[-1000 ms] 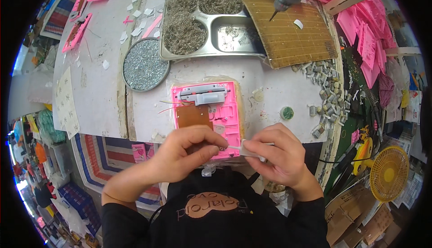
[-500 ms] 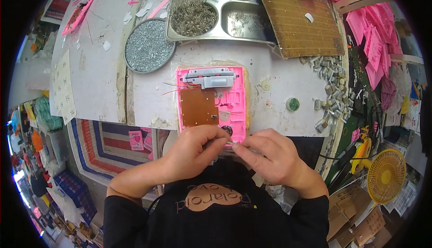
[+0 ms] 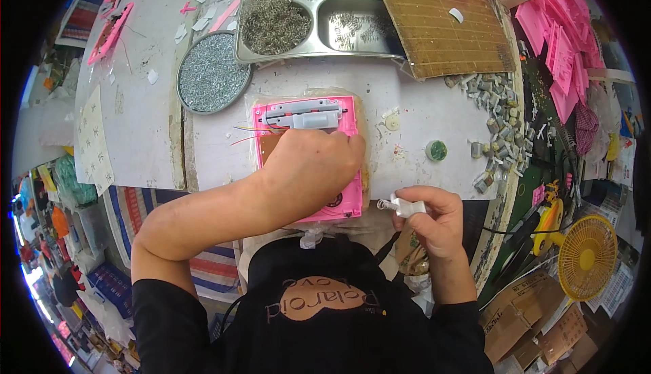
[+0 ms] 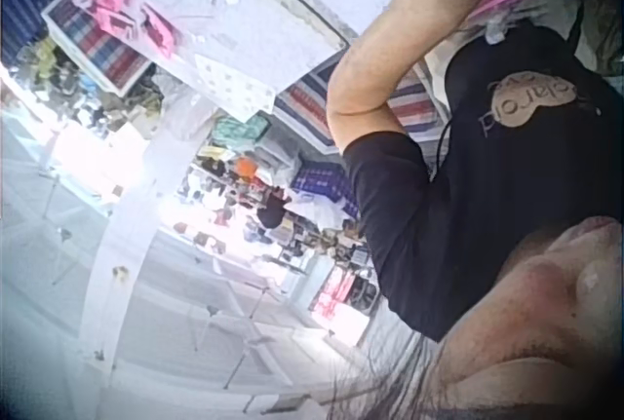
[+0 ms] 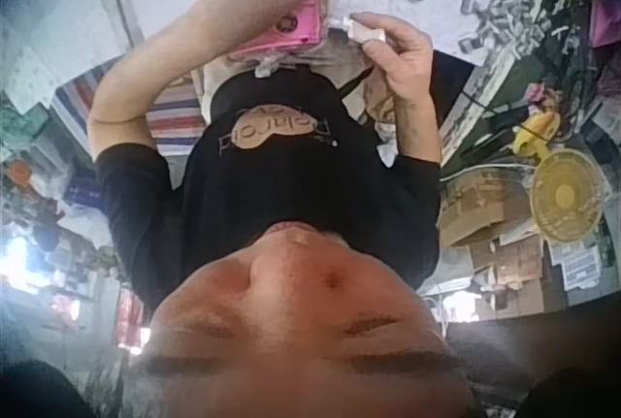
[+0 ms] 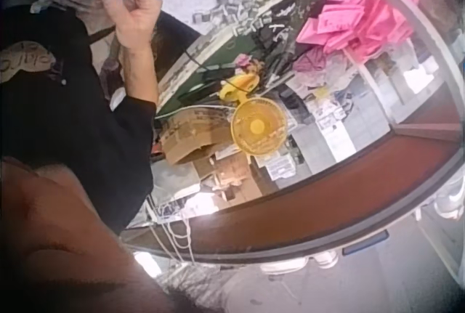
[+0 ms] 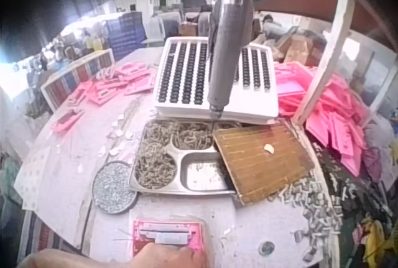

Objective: Assembling the internal components and soldering wires for a pink electronic toy device.

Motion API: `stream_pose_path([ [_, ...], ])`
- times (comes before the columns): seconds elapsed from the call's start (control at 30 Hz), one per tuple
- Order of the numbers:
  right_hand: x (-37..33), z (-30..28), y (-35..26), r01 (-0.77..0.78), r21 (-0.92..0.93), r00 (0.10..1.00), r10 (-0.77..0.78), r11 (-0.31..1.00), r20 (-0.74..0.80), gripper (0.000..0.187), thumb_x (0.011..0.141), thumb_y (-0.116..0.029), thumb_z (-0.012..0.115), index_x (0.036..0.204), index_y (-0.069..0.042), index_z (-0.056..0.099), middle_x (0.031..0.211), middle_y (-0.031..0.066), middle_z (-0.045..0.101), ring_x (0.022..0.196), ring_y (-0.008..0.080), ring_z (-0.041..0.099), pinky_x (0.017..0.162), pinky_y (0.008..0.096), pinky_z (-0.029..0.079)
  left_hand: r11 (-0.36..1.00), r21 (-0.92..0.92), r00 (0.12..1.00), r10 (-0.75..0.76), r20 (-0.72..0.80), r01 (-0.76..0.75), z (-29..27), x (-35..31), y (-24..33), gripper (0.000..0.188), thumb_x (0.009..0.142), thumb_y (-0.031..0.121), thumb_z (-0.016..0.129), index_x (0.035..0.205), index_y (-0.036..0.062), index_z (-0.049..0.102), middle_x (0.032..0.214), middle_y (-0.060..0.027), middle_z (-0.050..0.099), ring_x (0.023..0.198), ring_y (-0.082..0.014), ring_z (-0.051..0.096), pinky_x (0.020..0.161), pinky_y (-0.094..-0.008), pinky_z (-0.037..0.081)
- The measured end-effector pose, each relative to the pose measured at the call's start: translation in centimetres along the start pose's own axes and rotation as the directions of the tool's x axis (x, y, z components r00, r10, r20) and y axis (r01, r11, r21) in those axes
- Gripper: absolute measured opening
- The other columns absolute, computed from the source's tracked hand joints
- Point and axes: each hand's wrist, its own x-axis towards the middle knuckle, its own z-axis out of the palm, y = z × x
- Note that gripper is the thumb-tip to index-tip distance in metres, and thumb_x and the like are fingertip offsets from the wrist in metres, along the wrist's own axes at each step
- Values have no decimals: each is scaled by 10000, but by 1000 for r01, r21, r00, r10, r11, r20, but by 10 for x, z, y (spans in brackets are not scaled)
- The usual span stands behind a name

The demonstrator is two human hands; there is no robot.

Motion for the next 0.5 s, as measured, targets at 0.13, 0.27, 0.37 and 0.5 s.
stream_pose_path([
  [0.13,4,3,-6,84,-115,995,-90,990,-48,348,939,-2,730,1260,101,642,1096,162,739,974,189,724,863,299,585,993,119,998,2,-61,5,3,-4,11,147,717,95,711,819,54,615,696,-48,622,602,-179,685,457,-305,520],
  [0.27,11,11,-5,124,-229,977,-159,965,-139,351,889,25,782,1210,84,652,1105,152,737,988,175,714,881,299,573,991,127,993,-29,-112,43,16,-10,15,132,709,103,703,799,68,613,686,-33,602,585,-170,666,471,-298,523],
  [0.37,14,10,-4,172,-478,968,-238,862,-81,337,837,16,834,1138,59,687,1091,138,742,953,173,707,867,306,561,999,33,983,-3,-183,9,26,-15,11,111,744,109,697,780,75,598,680,-30,587,567,-182,652,503,-296,536],
  [0.5,41,6,-9,419,-800,883,-399,430,248,348,726,-26,890,1038,-4,738,1038,97,736,906,236,689,819,346,539,968,-253,924,-96,-369,0,27,-24,-2,70,884,57,683,852,35,625,715,-49,634,602,-171,683,569,-276,557],
])
